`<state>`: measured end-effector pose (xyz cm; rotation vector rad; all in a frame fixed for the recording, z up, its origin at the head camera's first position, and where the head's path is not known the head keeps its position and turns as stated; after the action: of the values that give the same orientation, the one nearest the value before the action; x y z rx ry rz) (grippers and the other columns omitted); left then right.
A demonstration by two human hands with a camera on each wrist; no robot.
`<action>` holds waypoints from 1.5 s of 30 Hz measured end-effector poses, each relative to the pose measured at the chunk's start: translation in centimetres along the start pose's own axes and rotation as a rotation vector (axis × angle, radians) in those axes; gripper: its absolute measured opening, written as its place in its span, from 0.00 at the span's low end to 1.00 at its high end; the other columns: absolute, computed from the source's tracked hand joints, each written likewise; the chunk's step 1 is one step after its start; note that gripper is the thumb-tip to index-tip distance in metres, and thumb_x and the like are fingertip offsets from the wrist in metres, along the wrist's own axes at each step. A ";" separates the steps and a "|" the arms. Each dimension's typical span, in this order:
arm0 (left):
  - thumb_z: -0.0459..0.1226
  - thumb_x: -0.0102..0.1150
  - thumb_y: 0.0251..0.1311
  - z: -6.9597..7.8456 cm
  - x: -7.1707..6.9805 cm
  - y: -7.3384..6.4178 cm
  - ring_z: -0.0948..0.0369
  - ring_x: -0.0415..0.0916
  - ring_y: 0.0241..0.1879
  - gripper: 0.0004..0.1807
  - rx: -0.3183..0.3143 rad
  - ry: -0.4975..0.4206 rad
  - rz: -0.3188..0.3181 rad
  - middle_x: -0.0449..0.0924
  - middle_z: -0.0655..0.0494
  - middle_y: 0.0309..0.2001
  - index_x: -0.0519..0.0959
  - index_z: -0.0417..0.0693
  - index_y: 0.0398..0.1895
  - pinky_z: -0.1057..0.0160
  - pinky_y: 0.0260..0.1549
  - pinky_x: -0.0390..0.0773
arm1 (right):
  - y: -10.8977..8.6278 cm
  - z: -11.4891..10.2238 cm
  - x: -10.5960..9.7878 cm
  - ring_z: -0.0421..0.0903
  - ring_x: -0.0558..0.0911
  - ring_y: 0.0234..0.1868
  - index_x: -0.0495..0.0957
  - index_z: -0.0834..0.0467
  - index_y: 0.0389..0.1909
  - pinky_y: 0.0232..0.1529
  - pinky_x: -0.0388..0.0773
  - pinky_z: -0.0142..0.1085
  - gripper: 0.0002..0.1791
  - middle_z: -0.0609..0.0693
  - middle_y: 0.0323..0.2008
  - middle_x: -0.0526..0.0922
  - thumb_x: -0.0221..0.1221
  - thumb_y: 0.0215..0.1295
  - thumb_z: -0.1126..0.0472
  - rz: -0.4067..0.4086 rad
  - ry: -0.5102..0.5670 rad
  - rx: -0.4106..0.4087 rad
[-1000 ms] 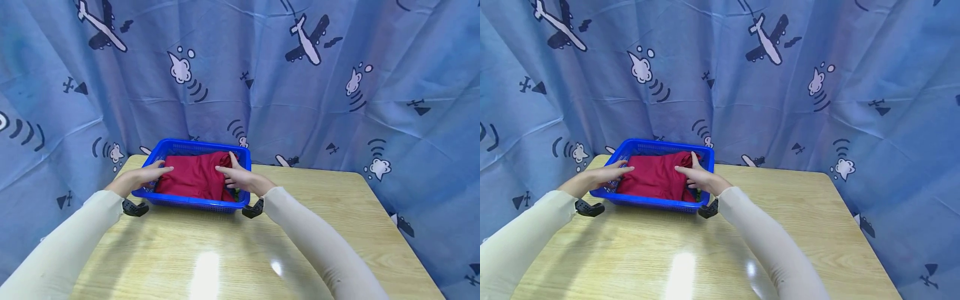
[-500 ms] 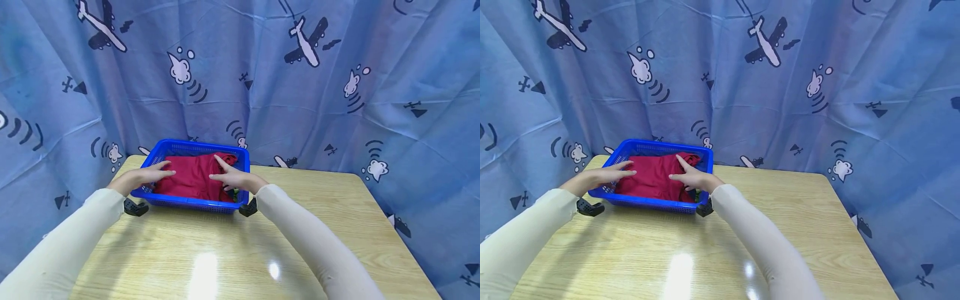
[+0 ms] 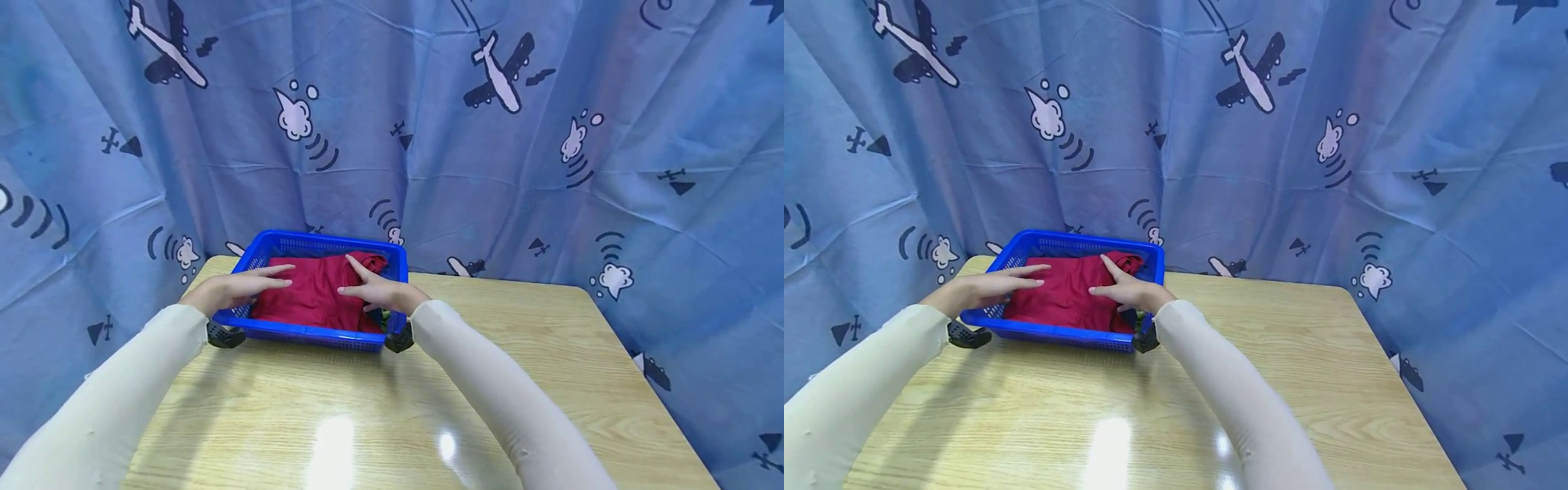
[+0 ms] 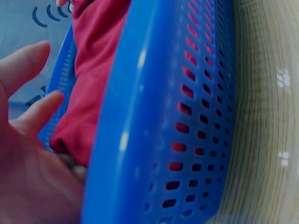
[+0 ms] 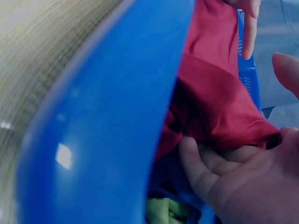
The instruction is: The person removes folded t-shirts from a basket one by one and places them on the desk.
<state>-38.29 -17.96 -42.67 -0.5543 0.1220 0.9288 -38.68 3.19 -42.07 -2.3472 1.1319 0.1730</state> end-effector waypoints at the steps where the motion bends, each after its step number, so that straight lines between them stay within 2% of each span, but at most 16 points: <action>1: 0.48 0.46 0.77 -0.1 0.1 0.1 0.37 0.20 0.80 0.38 0.007 -0.013 -0.014 0.22 0.43 0.83 0.43 0.56 0.83 0.28 0.74 0.32 | 0.0 0.1 0.0 0.56 0.52 0.82 0.31 0.31 0.80 0.73 0.66 0.58 0.49 0.47 0.83 0.32 0.56 0.75 0.51 -0.003 0.004 0.000; 3: 0.46 0.47 0.77 -0.4 0.3 0.1 0.38 0.19 0.80 0.38 0.014 -0.037 -0.042 0.21 0.43 0.82 0.44 0.56 0.83 0.28 0.73 0.29 | 0.1 0.2 0.0 0.56 0.64 0.76 0.31 0.29 0.80 0.72 0.68 0.57 0.49 0.49 0.83 0.35 0.57 0.75 0.52 -0.012 0.017 0.006; 5: 0.43 0.48 0.77 -0.7 0.5 0.0 0.38 0.20 0.80 0.38 0.025 -0.077 -0.075 0.21 0.44 0.82 0.43 0.55 0.83 0.29 0.74 0.28 | 0.1 0.5 0.0 0.52 0.79 0.56 0.31 0.28 0.80 0.70 0.71 0.55 0.50 0.52 0.81 0.45 0.57 0.75 0.53 -0.025 0.035 0.017; 6: 0.41 0.48 0.76 -0.9 0.5 -0.1 0.38 0.21 0.80 0.39 0.028 -0.100 -0.087 0.21 0.44 0.82 0.43 0.56 0.83 0.29 0.74 0.28 | 0.2 0.6 0.0 0.49 0.80 0.44 0.32 0.28 0.80 0.70 0.72 0.54 0.50 0.54 0.77 0.54 0.58 0.75 0.54 -0.032 0.044 0.024; 8: 0.37 0.49 0.75 -1.3 0.6 -0.2 0.39 0.25 0.81 0.40 0.029 -0.141 -0.111 0.22 0.42 0.82 0.42 0.55 0.83 0.30 0.75 0.28 | 0.2 0.9 0.0 0.45 0.71 0.28 0.34 0.29 0.80 0.66 0.76 0.50 0.50 0.54 0.58 0.73 0.58 0.74 0.56 -0.046 0.067 0.038; 10: 0.35 0.51 0.73 -1.7 0.6 -0.2 0.39 0.26 0.81 0.42 0.025 -0.160 -0.125 0.23 0.41 0.82 0.41 0.55 0.83 0.30 0.75 0.29 | 0.2 1.1 -0.1 0.43 0.66 0.23 0.36 0.32 0.81 0.60 0.80 0.45 0.49 0.51 0.43 0.73 0.59 0.74 0.56 -0.055 0.085 0.043; 12: 0.36 0.53 0.72 -1.9 0.6 -0.1 0.38 0.26 0.80 0.43 0.015 -0.144 -0.124 0.23 0.39 0.81 0.42 0.55 0.83 0.30 0.75 0.30 | 0.3 1.4 -0.2 0.43 0.68 0.24 0.40 0.36 0.82 0.53 0.82 0.40 0.48 0.50 0.39 0.72 0.59 0.73 0.57 -0.051 0.100 0.045; 14: 0.37 0.54 0.71 -2.0 0.7 0.1 0.38 0.23 0.80 0.43 0.003 -0.114 -0.125 0.22 0.38 0.81 0.43 0.54 0.83 0.28 0.74 0.31 | 0.4 1.6 -0.4 0.44 0.70 0.27 0.43 0.39 0.82 0.47 0.80 0.37 0.46 0.52 0.50 0.74 0.60 0.73 0.58 -0.035 0.113 0.045; 17: 0.38 0.56 0.70 -2.1 0.7 0.2 0.37 0.19 0.79 0.44 0.002 -0.082 -0.114 0.20 0.38 0.81 0.44 0.53 0.83 0.27 0.73 0.30 | 0.6 1.7 -0.5 0.45 0.77 0.38 0.47 0.41 0.82 0.55 0.81 0.43 0.45 0.57 0.67 0.70 0.61 0.72 0.59 0.003 0.134 0.038; 20: 0.36 0.56 0.70 -2.0 0.7 0.3 0.36 0.18 0.79 0.45 0.026 -0.083 -0.105 0.21 0.37 0.81 0.43 0.50 0.83 0.29 0.74 0.29 | 0.9 1.3 0.1 0.50 0.78 0.59 0.48 0.42 0.81 0.67 0.75 0.52 0.45 0.59 0.75 0.63 0.62 0.70 0.61 0.026 0.127 0.020; 24: 0.34 0.57 0.69 -1.9 0.8 0.5 0.38 0.33 0.80 0.45 0.059 -0.085 -0.082 0.31 0.36 0.81 0.43 0.51 0.83 0.34 0.77 0.37 | 1.3 0.8 0.8 0.55 0.69 0.71 0.49 0.45 0.81 0.68 0.73 0.54 0.47 0.60 0.78 0.57 0.64 0.68 0.65 0.058 0.082 -0.003; 28: 0.34 0.58 0.68 -1.7 0.6 0.7 0.39 0.49 0.77 0.45 0.053 -0.035 -0.025 0.44 0.33 0.79 0.45 0.51 0.83 0.38 0.77 0.48 | 1.2 0.7 0.1 0.55 0.69 0.72 0.55 0.49 0.80 0.67 0.74 0.54 0.46 0.63 0.78 0.59 0.63 0.66 0.72 0.120 0.075 -0.010; 33: 0.36 0.59 0.67 -0.8 -0.2 0.5 0.37 0.47 0.76 0.44 0.060 0.110 0.067 0.42 0.29 0.78 0.49 0.43 0.81 0.35 0.75 0.47 | 0.8 0.7 -1.2 0.51 0.77 0.65 0.60 0.49 0.78 0.63 0.79 0.48 0.42 0.60 0.75 0.65 0.62 0.66 0.73 0.150 0.121 -0.029; 38: 0.32 0.58 0.66 0.3 -0.5 0.2 0.41 0.54 0.70 0.44 0.083 0.095 0.074 0.39 0.31 0.78 0.48 0.44 0.82 0.42 0.71 0.59 | 0.4 0.1 -1.9 0.43 0.81 0.50 0.60 0.50 0.78 0.45 0.83 0.33 0.41 0.58 0.73 0.69 0.60 0.67 0.74 0.143 0.174 -0.080; 41: 0.29 0.58 0.65 1.1 -0.8 0.0 0.44 0.58 0.65 0.45 0.099 0.080 0.094 0.39 0.33 0.78 0.47 0.48 0.82 0.52 0.61 0.67 | 0.2 -0.2 -2.4 0.40 0.81 0.49 0.61 0.50 0.77 0.45 0.83 0.33 0.39 0.58 0.72 0.72 0.59 0.67 0.73 0.146 0.212 -0.099; 45: 0.28 0.57 0.64 2.6 -1.7 -0.4 0.47 0.61 0.62 0.45 0.148 0.057 0.142 0.42 0.38 0.79 0.49 0.51 0.82 0.62 0.53 0.68 | -0.2 -0.8 -3.3 0.40 0.81 0.51 0.62 0.49 0.77 0.48 0.83 0.35 0.39 0.57 0.71 0.73 0.56 0.68 0.75 0.139 0.302 -0.136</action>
<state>-39.30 -18.10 -39.74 -0.4395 0.2823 1.0327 -40.69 5.14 -40.19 -2.4724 1.4704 -0.0606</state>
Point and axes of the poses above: each hand's wrist, its own y-axis towards the middle knuckle, its own x-axis out of the palm, z = x × y, the point moved 9 cm from there along y, towards the middle knuckle
